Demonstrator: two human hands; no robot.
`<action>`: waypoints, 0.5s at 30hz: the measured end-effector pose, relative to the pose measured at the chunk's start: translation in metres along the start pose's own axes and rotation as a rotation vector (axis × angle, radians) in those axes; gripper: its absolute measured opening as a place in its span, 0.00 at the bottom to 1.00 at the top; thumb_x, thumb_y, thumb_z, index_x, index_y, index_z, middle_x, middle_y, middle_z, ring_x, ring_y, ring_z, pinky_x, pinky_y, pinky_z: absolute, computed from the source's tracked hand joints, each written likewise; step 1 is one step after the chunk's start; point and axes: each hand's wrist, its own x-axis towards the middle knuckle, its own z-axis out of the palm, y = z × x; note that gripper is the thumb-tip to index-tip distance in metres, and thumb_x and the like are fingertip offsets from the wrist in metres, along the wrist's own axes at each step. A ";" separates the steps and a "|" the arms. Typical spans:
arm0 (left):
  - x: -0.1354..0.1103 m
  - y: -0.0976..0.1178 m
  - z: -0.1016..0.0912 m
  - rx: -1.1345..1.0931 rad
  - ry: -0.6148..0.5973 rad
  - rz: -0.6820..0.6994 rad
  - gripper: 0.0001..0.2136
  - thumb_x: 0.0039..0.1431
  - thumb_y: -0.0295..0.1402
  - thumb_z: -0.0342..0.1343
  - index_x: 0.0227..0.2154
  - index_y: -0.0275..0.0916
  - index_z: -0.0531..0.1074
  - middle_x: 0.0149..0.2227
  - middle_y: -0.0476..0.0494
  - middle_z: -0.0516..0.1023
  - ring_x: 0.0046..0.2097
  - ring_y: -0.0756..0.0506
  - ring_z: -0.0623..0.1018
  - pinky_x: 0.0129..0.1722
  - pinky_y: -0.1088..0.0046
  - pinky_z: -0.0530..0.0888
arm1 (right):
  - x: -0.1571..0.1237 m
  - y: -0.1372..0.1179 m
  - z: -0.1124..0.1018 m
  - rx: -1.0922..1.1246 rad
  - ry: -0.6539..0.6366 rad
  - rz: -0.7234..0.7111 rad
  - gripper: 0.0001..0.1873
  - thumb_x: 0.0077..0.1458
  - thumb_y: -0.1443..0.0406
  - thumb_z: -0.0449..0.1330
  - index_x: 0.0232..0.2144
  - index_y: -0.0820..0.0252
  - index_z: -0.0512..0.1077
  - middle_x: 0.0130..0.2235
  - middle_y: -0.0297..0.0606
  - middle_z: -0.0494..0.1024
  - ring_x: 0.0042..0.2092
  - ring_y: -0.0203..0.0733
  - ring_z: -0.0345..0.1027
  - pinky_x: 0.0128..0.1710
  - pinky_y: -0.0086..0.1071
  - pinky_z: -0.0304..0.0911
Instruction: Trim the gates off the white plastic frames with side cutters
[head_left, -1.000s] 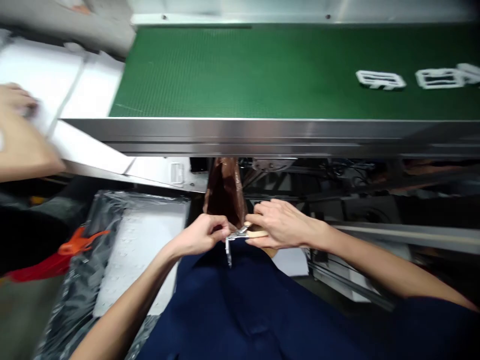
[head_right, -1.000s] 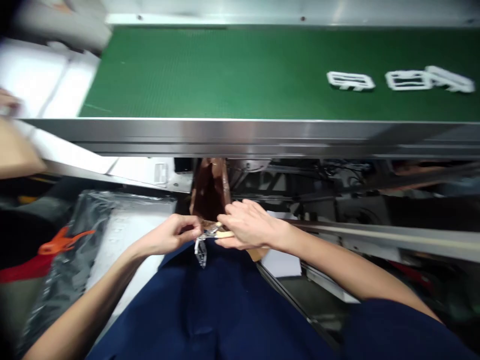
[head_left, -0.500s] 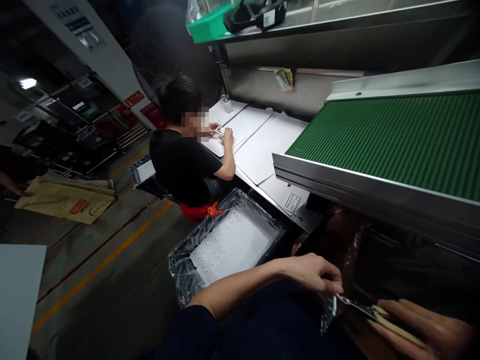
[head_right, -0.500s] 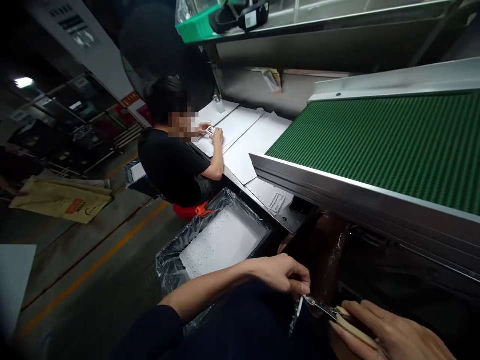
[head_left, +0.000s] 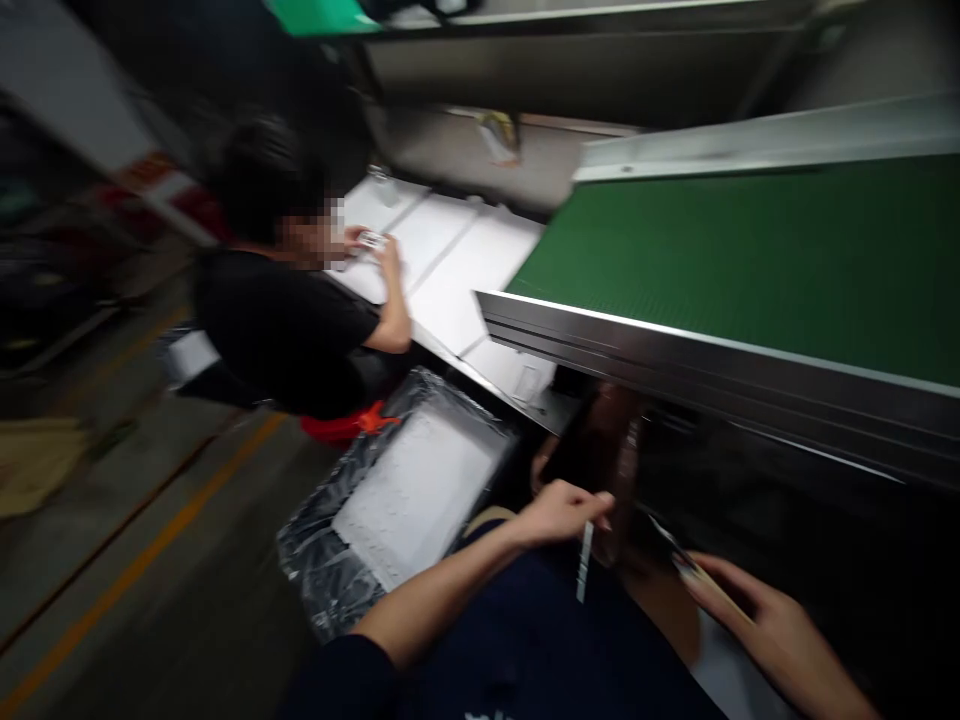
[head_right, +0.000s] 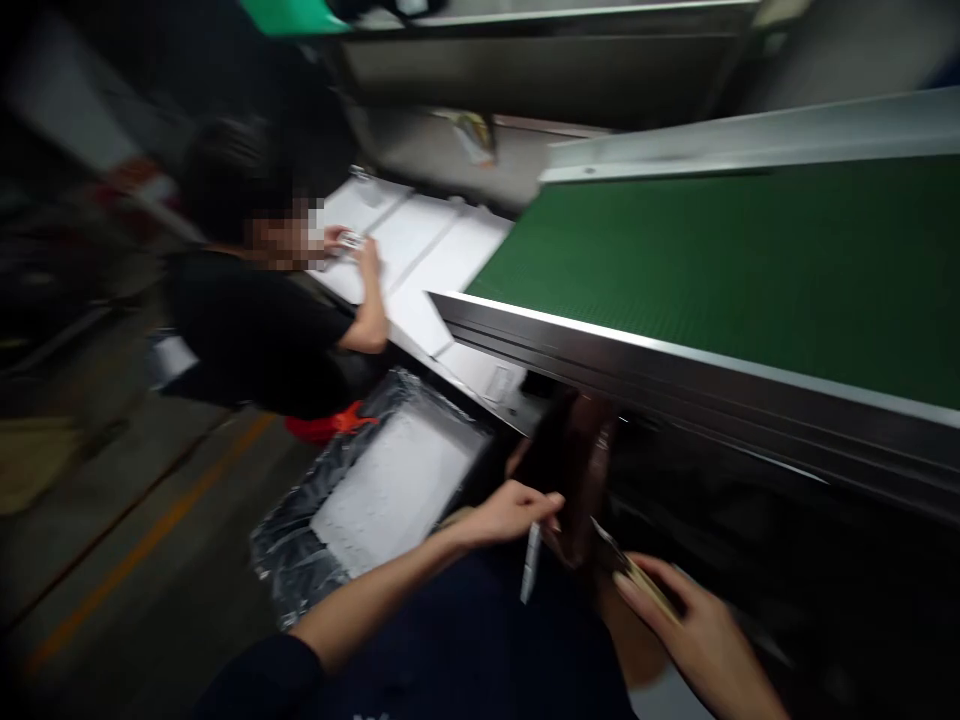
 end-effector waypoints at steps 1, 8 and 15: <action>-0.005 0.000 0.001 -0.033 -0.049 0.008 0.22 0.58 0.47 0.49 0.32 0.29 0.75 0.32 0.40 0.76 0.38 0.43 0.74 0.41 0.68 0.69 | -0.006 -0.006 -0.001 0.051 -0.056 0.043 0.24 0.52 0.51 0.55 0.44 0.60 0.72 0.43 0.41 0.77 0.44 0.46 0.72 0.40 0.29 0.68; 0.005 -0.008 -0.005 -0.471 -0.243 -0.116 0.24 0.64 0.45 0.41 0.56 0.34 0.58 0.41 0.39 0.72 0.39 0.45 0.74 0.40 0.67 0.70 | -0.014 -0.022 -0.002 0.026 0.058 0.012 0.17 0.53 0.55 0.56 0.41 0.58 0.70 0.41 0.36 0.75 0.42 0.39 0.68 0.42 0.31 0.62; 0.007 0.020 0.006 -0.736 -0.381 -0.172 0.23 0.65 0.42 0.37 0.49 0.31 0.68 0.31 0.41 0.72 0.26 0.49 0.69 0.28 0.70 0.70 | -0.009 -0.022 -0.005 -0.237 0.202 -0.128 0.21 0.50 0.50 0.58 0.42 0.55 0.69 0.39 0.36 0.73 0.40 0.39 0.66 0.42 0.32 0.59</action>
